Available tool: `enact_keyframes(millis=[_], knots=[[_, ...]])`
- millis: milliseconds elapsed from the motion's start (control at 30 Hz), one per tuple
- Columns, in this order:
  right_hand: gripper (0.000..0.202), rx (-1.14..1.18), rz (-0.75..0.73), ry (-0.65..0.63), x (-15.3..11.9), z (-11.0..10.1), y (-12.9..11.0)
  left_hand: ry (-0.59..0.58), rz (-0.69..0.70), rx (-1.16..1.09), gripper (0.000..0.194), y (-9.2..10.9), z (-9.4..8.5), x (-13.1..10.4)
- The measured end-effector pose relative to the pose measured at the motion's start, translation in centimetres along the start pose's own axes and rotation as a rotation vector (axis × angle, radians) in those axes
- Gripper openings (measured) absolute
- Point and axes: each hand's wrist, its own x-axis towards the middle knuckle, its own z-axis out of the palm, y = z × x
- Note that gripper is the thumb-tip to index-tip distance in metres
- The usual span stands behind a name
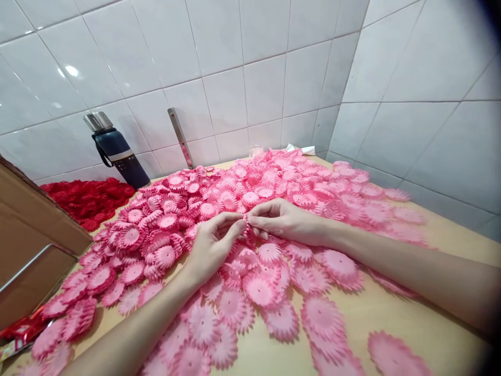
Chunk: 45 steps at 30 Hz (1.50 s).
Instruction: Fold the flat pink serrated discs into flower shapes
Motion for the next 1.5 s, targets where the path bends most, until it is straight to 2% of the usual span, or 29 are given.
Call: enact_keyframes(millis=[267, 533, 700, 933, 1167, 1500], knots=[[0.022, 0.059, -0.021, -0.019, -0.14, 0.13, -0.16, 0.054, -0.029, -0.061, 0.018, 0.50, 0.17, -0.08], [0.020, 0.049, -0.023, -0.046, -0.19, 0.12, -0.22, -0.083, 0.002, 0.131, 0.024, 0.83, -0.11, -0.13], [0.018, 0.054, -0.017, -0.046, -0.16, 0.13, -0.24, -0.120, 0.026, 0.175, 0.024, 0.84, -0.34, -0.14], [0.022, 0.064, -0.004, -0.017, -0.18, 0.38, -0.53, -0.127, 0.023, 0.129, 0.022, 0.33, -0.38, -0.06], [0.021, -0.005, -0.072, -0.020, -0.31, 0.20, -0.36, -0.169, 0.020, 0.149, 0.020, 0.87, -0.32, -0.13], [0.021, -0.015, -0.054, -0.042, -0.27, 0.07, -0.28, -0.132, 0.027, 0.185, 0.025, 0.93, -0.25, -0.04]])
